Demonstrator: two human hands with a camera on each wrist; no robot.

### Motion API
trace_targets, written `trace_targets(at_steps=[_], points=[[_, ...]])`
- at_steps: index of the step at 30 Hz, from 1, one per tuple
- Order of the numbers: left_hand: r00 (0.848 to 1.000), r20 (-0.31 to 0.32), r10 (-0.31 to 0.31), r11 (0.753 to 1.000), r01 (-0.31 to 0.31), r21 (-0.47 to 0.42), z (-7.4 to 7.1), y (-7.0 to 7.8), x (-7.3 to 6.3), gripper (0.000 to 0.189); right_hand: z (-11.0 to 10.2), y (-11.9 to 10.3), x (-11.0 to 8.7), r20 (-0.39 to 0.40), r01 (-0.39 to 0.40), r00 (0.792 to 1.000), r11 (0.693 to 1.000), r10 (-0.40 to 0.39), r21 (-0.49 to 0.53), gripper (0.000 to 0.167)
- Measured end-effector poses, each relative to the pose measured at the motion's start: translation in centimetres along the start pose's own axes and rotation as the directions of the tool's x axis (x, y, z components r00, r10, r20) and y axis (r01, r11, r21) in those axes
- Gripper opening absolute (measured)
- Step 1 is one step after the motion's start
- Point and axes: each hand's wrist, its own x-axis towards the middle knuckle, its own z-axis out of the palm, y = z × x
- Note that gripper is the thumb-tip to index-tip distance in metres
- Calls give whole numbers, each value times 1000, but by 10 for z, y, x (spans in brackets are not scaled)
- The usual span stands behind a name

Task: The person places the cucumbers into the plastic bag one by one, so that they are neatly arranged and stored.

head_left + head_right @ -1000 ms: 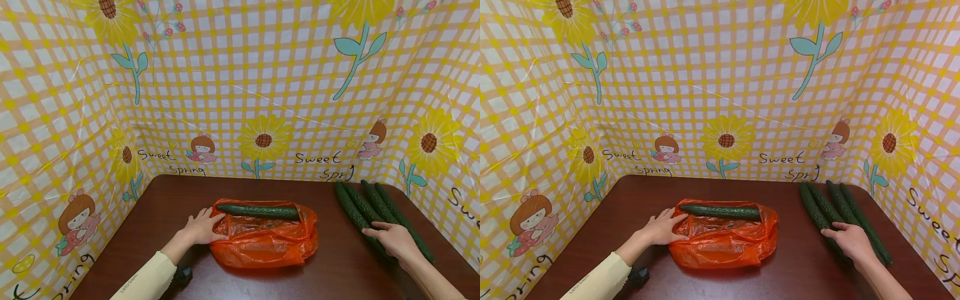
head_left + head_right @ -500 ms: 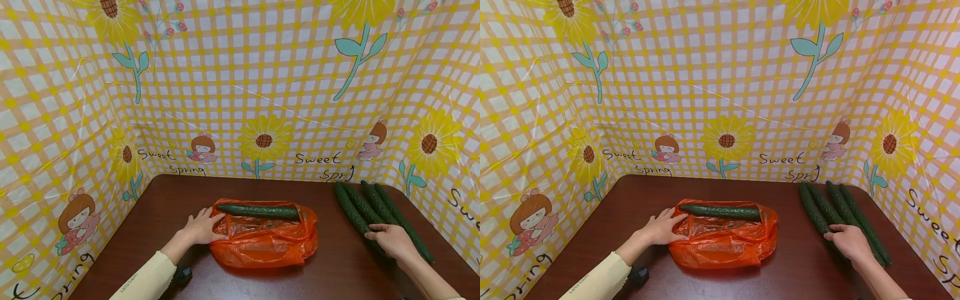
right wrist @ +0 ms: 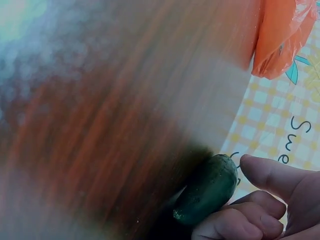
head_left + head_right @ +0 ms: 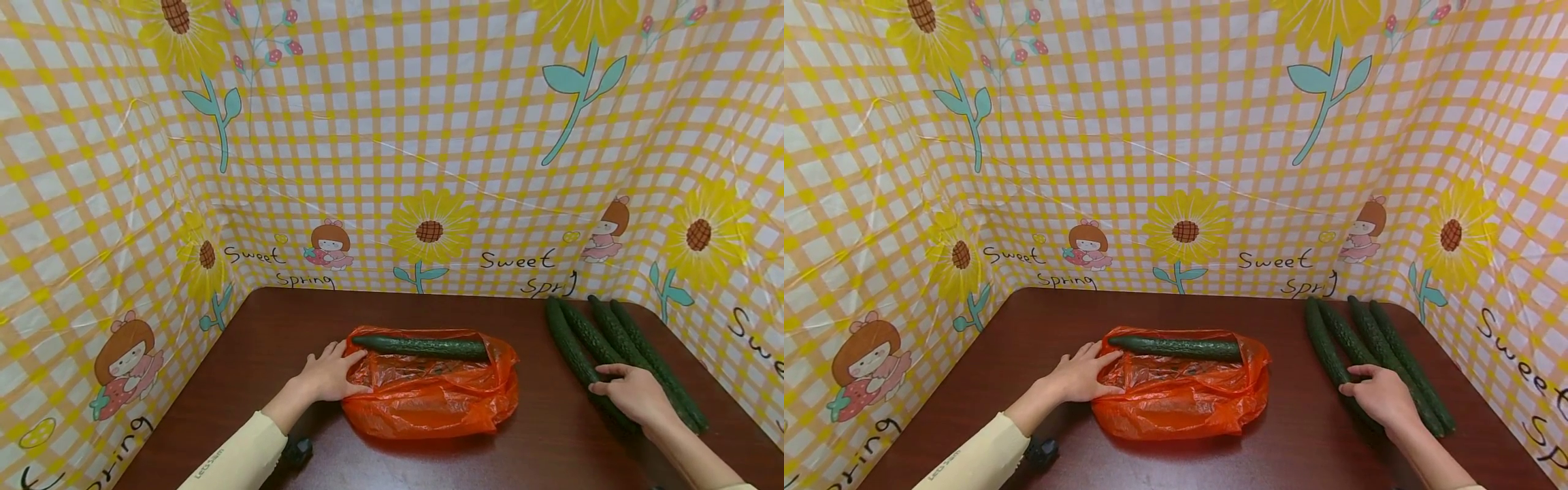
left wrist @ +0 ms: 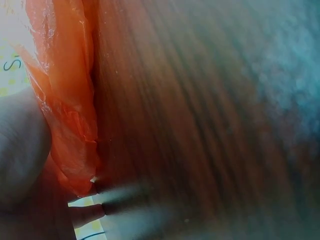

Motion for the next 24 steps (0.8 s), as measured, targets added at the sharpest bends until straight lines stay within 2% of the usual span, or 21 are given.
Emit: trace_targets(at_steps=[7, 12, 19, 24], points=[[1000, -1, 0, 1000, 0, 3, 1, 0, 1, 78, 2, -1, 2, 8, -14, 1000, 999, 13, 35, 72], [1000, 2, 0, 1000, 0, 3, 1, -1, 1, 78, 2, -2, 2, 28, -7, 1000, 1000, 8, -10, 71], [1000, 4, -1, 1000, 1, -2, 0, 0, 1, 78, 3, -6, 4, 5, 36, 999, 991, -35, -125, 65], [1000, 10, -7, 1000, 7, -1, 2, -1, 3, 78, 4, -7, 4, -11, 82, 996, 988, -84, -130, 60]])
